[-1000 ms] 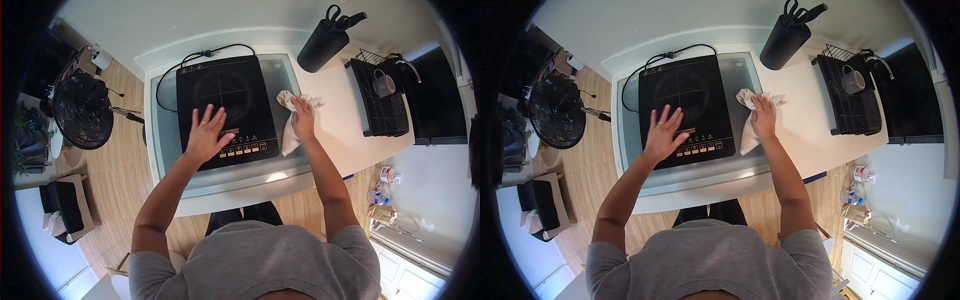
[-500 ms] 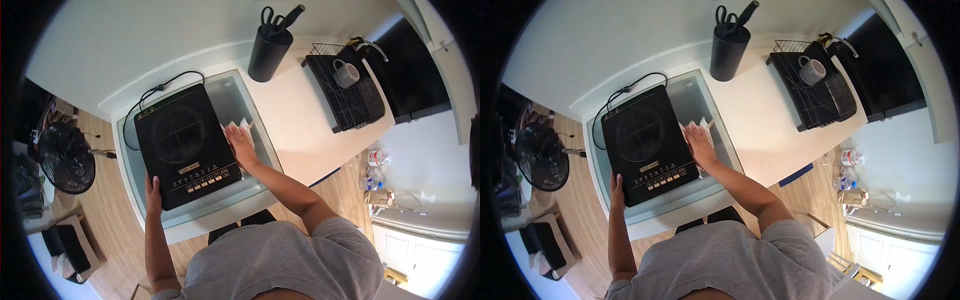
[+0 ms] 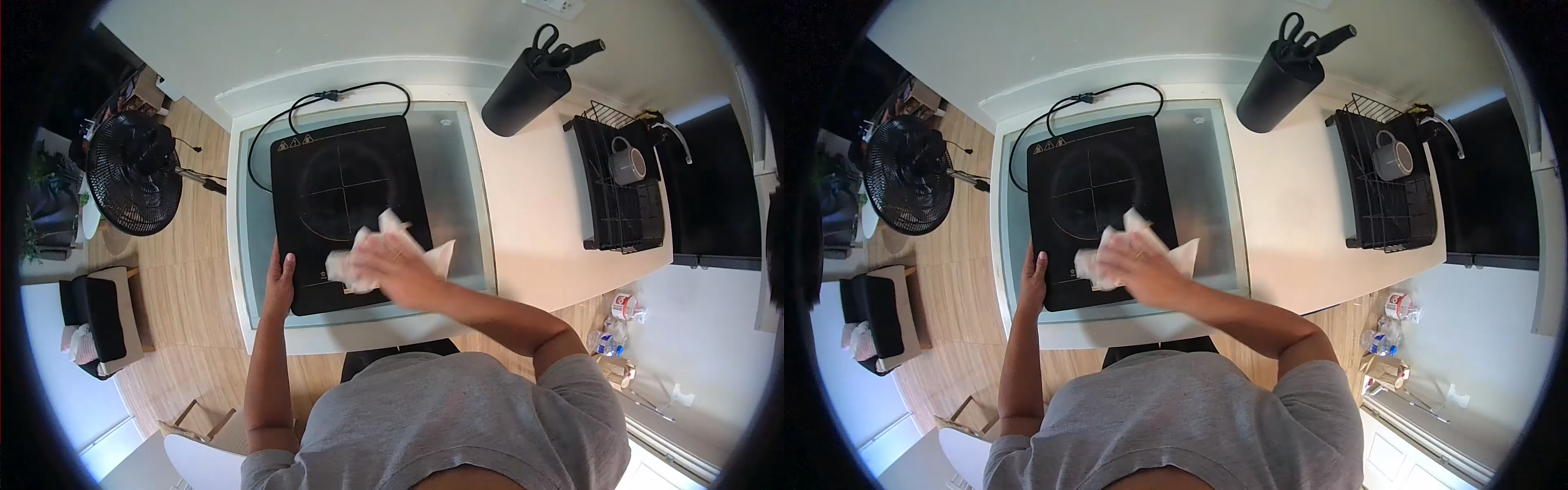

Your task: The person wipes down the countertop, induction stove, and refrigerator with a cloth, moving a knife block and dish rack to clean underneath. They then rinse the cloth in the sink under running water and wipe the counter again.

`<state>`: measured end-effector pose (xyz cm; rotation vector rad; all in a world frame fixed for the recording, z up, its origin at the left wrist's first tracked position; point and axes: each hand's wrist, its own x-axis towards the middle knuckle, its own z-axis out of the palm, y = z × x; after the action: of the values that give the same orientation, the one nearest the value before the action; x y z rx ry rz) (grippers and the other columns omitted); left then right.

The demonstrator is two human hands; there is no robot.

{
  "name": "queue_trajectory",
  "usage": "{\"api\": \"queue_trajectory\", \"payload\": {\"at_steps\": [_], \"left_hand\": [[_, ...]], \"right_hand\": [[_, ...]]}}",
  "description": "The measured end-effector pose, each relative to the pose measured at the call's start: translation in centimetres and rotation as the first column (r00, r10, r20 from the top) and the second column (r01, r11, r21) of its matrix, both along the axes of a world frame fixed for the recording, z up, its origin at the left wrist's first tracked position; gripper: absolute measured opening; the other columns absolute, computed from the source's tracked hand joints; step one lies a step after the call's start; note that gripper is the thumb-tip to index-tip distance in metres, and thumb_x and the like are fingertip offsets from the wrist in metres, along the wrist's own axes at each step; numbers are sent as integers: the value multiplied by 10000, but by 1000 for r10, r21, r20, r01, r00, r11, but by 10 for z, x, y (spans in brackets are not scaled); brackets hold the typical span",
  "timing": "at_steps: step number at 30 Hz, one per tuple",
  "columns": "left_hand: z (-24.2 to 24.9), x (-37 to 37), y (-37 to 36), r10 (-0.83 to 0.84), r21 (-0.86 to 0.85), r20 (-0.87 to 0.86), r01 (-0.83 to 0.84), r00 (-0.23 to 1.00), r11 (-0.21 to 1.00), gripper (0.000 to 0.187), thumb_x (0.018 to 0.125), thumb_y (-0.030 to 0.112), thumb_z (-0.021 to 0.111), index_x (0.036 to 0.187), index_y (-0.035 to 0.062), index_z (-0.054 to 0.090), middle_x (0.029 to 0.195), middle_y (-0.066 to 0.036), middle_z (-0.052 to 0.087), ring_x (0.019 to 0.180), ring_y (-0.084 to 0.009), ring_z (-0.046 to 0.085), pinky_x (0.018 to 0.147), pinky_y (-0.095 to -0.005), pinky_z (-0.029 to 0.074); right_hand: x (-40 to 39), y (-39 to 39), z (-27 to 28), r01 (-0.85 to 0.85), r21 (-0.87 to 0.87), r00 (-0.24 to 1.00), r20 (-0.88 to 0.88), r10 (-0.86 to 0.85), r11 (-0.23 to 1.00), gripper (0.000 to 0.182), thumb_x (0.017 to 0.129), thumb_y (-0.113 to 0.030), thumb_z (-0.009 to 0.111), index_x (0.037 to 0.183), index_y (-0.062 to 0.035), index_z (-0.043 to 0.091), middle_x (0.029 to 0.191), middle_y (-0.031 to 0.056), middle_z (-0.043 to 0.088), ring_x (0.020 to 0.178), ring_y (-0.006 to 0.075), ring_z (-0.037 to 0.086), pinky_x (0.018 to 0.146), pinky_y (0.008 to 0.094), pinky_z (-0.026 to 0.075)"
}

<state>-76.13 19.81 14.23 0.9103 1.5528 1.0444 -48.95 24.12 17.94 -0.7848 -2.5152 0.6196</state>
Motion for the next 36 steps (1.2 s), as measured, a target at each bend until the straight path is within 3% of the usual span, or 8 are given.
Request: {"api": "queue_trajectory", "payload": {"at_steps": [4, 9, 13, 16, 19, 23, 31, 36], "left_hand": [[10, 6, -4, -21, 44, -1, 21, 1000, 999, 563, 929, 319, 429, 1391, 72, 224, 1360, -128, 360, 1235, -213, 366, 1010, -297, 308], [13, 5, -1, -26, 70, -33, 29, 999, 997, 567, 920, 328, 441, 1387, 74, 242, 1369, -140, 350, 1262, -226, 337, 1034, -310, 271], [2, 2, -2, -14, 92, -4, 14, 1000, 996, 548, 929, 289, 440, 1384, 55, 243, 1367, -138, 353, 1261, -223, 336, 1034, -308, 265], [6, 0, 3, -25, 115, -42, 30, 999, 993, 539, 934, 258, 438, 1381, 33, 238, 1365, -133, 355, 1261, -217, 332, 1034, -307, 258], [7, 4, 7, -16, 118, 108, 3, 994, 993, 533, 934, 251, 439, 1376, 25, 248, 1363, -127, 359, 1258, -214, 334, 1033, -306, 258], [-2, 3, 34, -27, 123, 61, 20, 998, 992, 537, 930, 267, 446, 1371, 22, 262, 1352, -138, 373, 1250, -213, 347, 1034, -305, 256], [3, -10, 41, -69, 178, -128, 92, 989, 980, 555, 920, 302, 463, 1374, 47, 271, 1344, -135, 392, 1238, -216, 374, 1020, -307, 291], [14, -3, 34, -54, 77, -20, 56, 998, 995, 563, 913, 308, 473, 1373, 51, 273, 1340, -134, 398, 1233, -214, 385, 1014, -303, 306]], "right_hand": [[-23, 75, 6, 225, -230, 971, 137, -197, 947, 395, 796, -109, 485, 1189, -76, 477, 1242, 138, 470, 1220, 316, 373, 1007, 429, 272], [-39, 187, -33, 497, 440, 841, -30, -541, 748, 413, 777, -172, 524, 1146, -2, 451, 1188, 179, 460, 1150, 334, 402, 920, 446, 314], [-68, 66, 18, 299, -173, 931, 268, -247, 939, 579, 781, -211, 530, 1287, 1, 346, 1335, 273, 304, 1270, 374, 281, 1025, 471, 250], [-65, 23, -4, 28, 31, 992, 120, -32, 999, 626, 770, -215, 550, 1314, -9, 319, 1345, 258, 314, 1246, 377, 322, 1011, 443, 282], [-50, 91, 5, 173, -379, 985, 81, -153, 909, 501, 820, -149, 486, 1288, -24, 361, 1307, 205, 404, 1200, 338, 400, 1006, 414, 294], [-26, 205, -37, 450, 315, 874, 39, -485, 836, 466, 853, -205, 448, 1246, 37, 383, 1284, 219, 423, 1232, 338, 355, 986, 464, 274], [-29, 2, 4, 52, -8, 988, 147, -51, 999, 581, 827, -177, 474, 1339, 16, 279, 1386, 198, 294, 1309, 315, 240, 1080, 437, 138], [-4, 147, -3, 374, -247, 926, 148, -346, 894, 496, 815, -150, 481, 1278, -1, 383, 1367, 195, 321, 1283, 304, 293, 1041, 456, 235]]}}
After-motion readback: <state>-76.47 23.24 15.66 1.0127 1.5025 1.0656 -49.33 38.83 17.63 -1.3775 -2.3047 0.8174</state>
